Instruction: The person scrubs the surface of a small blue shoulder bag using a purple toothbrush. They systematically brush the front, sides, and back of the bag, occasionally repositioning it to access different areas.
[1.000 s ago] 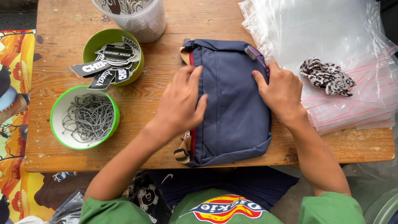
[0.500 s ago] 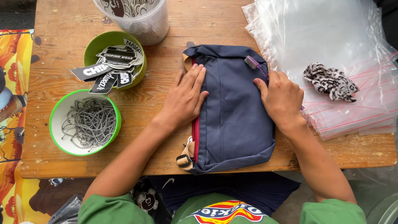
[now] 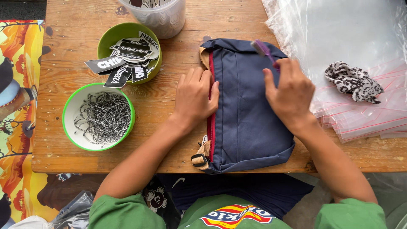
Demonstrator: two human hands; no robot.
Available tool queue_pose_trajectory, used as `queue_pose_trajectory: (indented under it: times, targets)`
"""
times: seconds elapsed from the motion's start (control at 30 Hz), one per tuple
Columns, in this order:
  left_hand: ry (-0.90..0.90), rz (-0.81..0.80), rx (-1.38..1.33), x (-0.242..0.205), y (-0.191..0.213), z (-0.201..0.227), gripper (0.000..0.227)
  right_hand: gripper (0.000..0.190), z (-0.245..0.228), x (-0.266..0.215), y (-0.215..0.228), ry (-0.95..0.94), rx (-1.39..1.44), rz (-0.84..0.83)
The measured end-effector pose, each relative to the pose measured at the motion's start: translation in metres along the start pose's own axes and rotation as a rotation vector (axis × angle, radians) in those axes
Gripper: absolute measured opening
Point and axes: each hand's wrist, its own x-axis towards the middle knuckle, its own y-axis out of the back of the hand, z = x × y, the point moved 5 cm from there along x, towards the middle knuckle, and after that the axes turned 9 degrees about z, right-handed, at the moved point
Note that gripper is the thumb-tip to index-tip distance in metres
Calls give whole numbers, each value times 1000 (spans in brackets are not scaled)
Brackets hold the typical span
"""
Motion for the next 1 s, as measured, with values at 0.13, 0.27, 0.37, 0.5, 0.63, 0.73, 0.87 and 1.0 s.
queue_pose_trajectory:
  times: [0.13, 0.27, 0.37, 0.5, 0.63, 0.73, 0.87, 1.0]
  targets:
    - [94, -56, 6, -13, -16, -11, 27, 23, -4, -11, -29, -15, 46, -15]
    - [205, -111, -46, -13, -21, -10, 32, 21, 0, -16, -34, -52, 69, -55]
    - [286, -123, -187, -7, -16, -7, 29, 20, 0, -16, -35, -42, 72, -58]
    - [503, -168, -415, 1, -7, -9, 22, 19, -3, -17, -33, -3, 67, -46]
    - [496, -257, -349, 9, 5, -14, 19, 20, 0, -19, -33, 2, 72, -26]
    - [489, -335, -323, 2, 0, -17, 18, 21, 0, -20, -31, 13, 58, -14]
    - [309, -336, -164, -2, -7, -11, 17, 21, -1, -18, -30, 22, 94, -29]
    - [65, -243, 5, -7, -11, 1, 45, 21, -1, -19, -32, 34, 68, -32]
